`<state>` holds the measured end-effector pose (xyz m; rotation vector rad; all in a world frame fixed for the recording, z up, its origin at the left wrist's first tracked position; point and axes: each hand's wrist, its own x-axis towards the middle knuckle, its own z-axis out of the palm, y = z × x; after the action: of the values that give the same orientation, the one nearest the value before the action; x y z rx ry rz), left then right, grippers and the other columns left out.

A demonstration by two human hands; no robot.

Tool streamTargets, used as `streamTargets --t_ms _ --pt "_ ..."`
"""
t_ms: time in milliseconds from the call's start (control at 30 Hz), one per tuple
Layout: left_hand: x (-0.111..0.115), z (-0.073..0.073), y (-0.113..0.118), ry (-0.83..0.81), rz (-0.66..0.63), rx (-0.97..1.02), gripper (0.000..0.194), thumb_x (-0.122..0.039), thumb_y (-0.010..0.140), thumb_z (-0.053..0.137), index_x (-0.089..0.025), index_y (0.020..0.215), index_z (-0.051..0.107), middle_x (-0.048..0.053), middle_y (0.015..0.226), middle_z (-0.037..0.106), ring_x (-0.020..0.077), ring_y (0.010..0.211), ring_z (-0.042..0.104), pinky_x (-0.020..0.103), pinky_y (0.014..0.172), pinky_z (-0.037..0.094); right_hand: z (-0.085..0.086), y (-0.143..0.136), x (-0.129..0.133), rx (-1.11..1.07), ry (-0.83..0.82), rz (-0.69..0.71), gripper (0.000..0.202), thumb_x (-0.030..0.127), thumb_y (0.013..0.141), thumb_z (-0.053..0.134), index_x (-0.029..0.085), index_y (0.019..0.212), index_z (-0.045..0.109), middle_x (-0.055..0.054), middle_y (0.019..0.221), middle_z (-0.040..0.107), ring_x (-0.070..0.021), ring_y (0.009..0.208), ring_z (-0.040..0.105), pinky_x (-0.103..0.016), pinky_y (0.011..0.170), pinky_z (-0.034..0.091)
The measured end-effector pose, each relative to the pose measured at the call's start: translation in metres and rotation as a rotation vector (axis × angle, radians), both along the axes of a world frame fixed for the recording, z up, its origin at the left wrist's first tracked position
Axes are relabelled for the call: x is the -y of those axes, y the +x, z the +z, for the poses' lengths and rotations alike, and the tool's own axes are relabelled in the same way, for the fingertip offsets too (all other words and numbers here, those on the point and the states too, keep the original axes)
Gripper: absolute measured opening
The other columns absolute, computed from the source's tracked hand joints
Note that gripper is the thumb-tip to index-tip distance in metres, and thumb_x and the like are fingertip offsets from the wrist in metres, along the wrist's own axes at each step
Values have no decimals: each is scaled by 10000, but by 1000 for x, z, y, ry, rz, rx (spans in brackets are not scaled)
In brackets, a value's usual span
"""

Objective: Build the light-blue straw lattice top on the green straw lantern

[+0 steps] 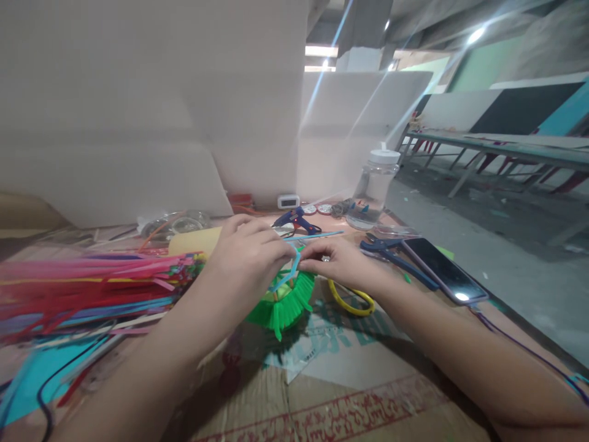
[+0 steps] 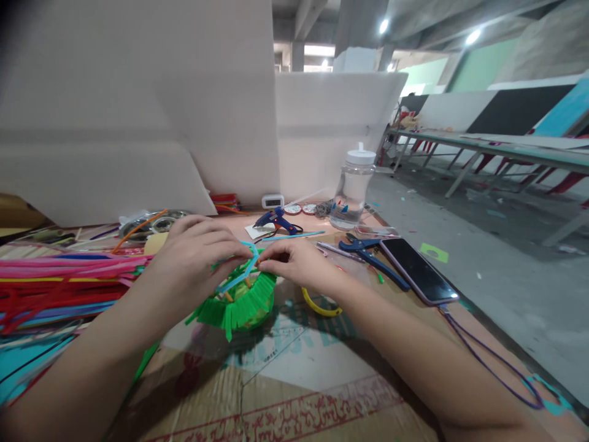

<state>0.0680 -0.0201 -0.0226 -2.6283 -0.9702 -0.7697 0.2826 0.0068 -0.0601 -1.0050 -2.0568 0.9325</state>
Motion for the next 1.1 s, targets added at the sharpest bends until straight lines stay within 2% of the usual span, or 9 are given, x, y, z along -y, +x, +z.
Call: streamTargets --t_ms 133,300,500,633,700,767,900,1000,1100 --pt "2 7 -7 -17 7 37 171 -223 980 573 -240 980 744 15 1004 781 248 1002 671 433 919 369 -2 2 -2 3 -20 6 170 333 823 705 183 838 785 -36 815 759 -173 767 671 -298 726 522" --pt "6 17 -33 -36 107 190 220 -221 982 530 -195 1068 731 62 1087 765 246 1035 678 388 895 458 -1 7 -7 48 -1 -42 221 379 840 677 182 823 776 -42 835 765 -192 793 679 -311 737 521" --pt "7 -3 -57 -251 154 368 261 -308 983 510 -168 1072 711 80 1111 753 229 1064 680 363 930 504 14 25 -14 172 -32 -56 274 410 834 685 203 976 792 -49 967 791 -226 897 709 -372 824 548" --pt "6 -13 -60 -377 123 429 215 -277 935 540 -184 1074 676 57 1082 741 205 1024 683 343 914 524 32 35 -7 95 135 -323 217 393 827 707 209 919 777 -42 889 781 -198 794 698 -331 737 544" --pt "6 -15 -58 -481 84 435 211 -230 892 563 -208 1083 647 35 1077 726 194 1005 678 332 887 531 42 31 4 65 261 -395 180 371 841 707 210 889 771 -42 875 773 -193 786 690 -323 734 530" --pt "6 -17 -56 -574 35 430 258 -197 856 576 -221 1109 615 31 1109 705 194 1027 665 334 890 531 53 20 17 111 401 -341 148 341 869 695 217 902 767 -45 889 764 -197 816 683 -325 751 516" --pt "7 -20 -49 -637 -59 440 334 -217 848 598 -209 1180 565 59 1164 676 216 1089 647 386 950 520 65 -13 29 300 599 -65 116 242 928 642 236 954 755 -59 955 732 -203 909 658 -324 803 492" --pt "6 -22 -45 -618 -63 461 327 -222 855 611 -201 1177 557 60 1114 679 218 1052 656 398 922 523 65 -29 24 381 605 -4 128 199 937 633 243 966 749 -65 973 701 -207 945 637 -322 820 480" --pt "3 -28 -43 -632 -62 491 337 -207 869 619 -206 1196 539 60 1094 680 212 1032 658 397 908 520 60 -32 17 399 579 26 132 201 943 631 242 997 744 -69 993 679 -212 973 623 -329 844 470"
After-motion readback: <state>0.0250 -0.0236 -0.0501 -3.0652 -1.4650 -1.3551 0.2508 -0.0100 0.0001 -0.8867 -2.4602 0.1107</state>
